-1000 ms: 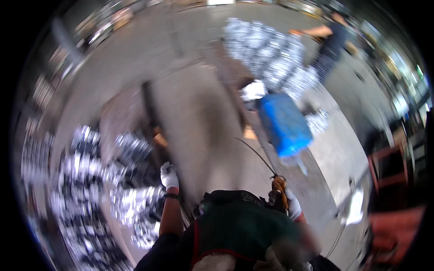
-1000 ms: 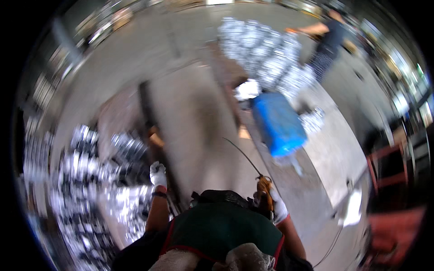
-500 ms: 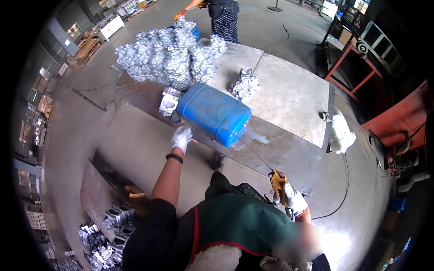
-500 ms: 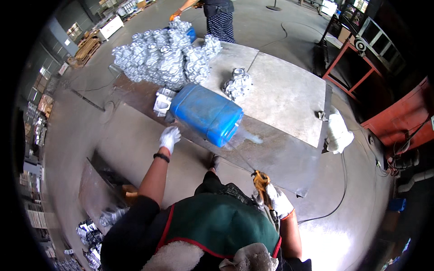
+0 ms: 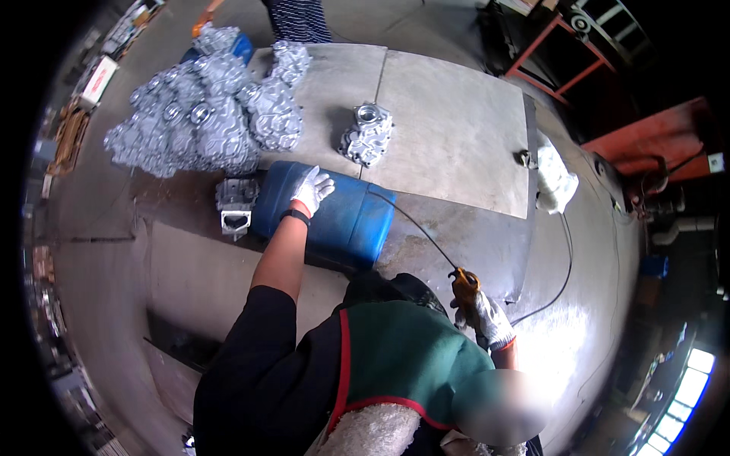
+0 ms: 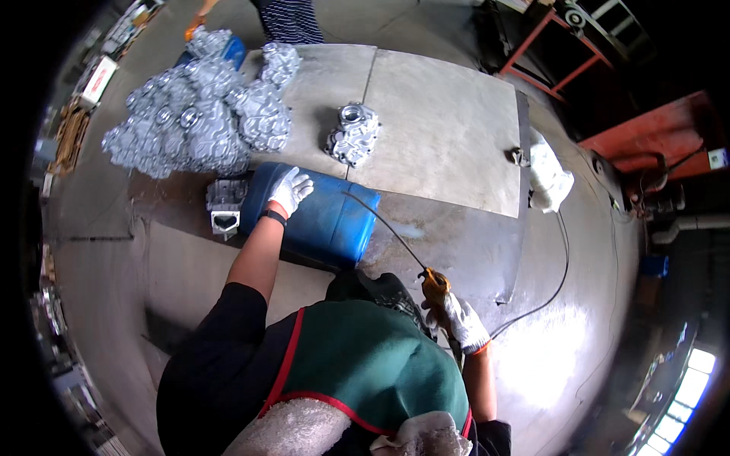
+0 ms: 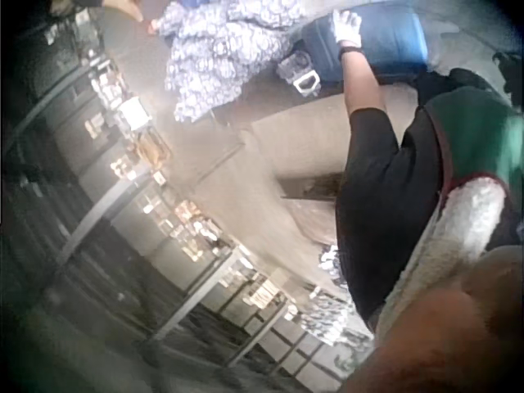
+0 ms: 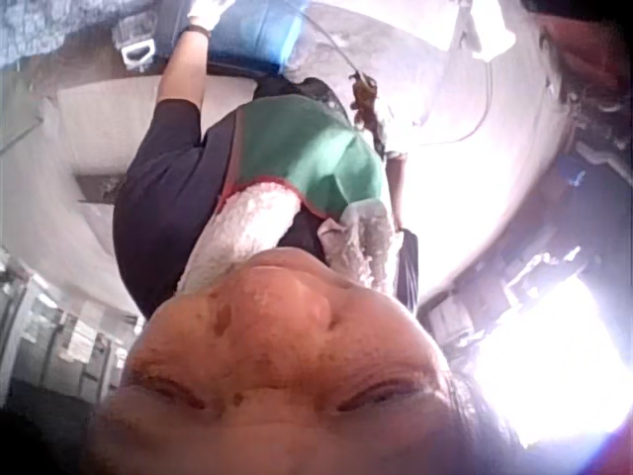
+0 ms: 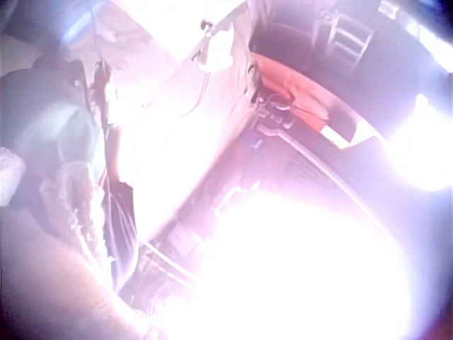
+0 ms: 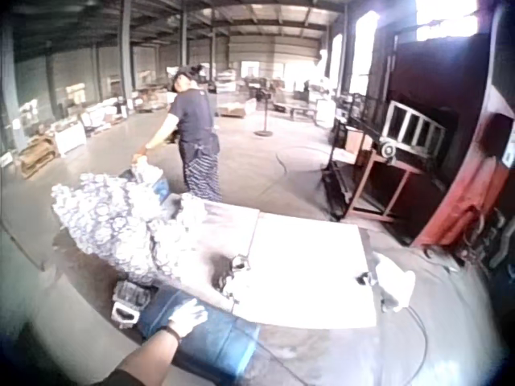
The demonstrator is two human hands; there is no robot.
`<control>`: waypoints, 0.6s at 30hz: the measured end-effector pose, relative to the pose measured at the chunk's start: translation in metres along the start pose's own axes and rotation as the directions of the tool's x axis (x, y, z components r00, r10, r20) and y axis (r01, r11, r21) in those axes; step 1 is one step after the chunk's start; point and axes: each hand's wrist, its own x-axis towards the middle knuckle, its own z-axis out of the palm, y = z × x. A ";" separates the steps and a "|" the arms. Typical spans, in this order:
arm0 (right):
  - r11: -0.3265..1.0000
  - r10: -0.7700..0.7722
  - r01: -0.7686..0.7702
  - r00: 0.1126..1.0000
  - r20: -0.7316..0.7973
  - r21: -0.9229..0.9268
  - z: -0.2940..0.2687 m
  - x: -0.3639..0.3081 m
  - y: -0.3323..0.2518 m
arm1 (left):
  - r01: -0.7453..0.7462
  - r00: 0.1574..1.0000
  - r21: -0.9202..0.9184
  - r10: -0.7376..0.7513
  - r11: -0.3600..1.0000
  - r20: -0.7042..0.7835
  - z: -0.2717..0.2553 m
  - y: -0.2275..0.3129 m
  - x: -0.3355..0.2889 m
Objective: The person picks up metal engine-block castings from a table, applies a liquid spray from a hand-held nozzle to both the interior and exterior of each component, and then places the treated parts onto a different pile on the workspace.
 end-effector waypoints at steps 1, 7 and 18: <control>1.000 -0.005 0.005 1.000 -0.027 0.003 0.000 0.012 0.005 | 0.002 1.000 0.038 -0.003 0.999 0.015 0.003 0.003 0.017; 0.994 -0.016 0.058 0.909 -0.417 0.089 0.026 0.044 -0.004 | 0.009 0.998 0.522 -0.037 0.853 0.045 0.074 0.022 0.097; 0.887 0.447 -0.070 0.383 -0.808 0.457 0.037 -0.035 0.106 | 0.279 0.949 0.564 -0.314 0.777 -0.036 0.050 -0.011 0.314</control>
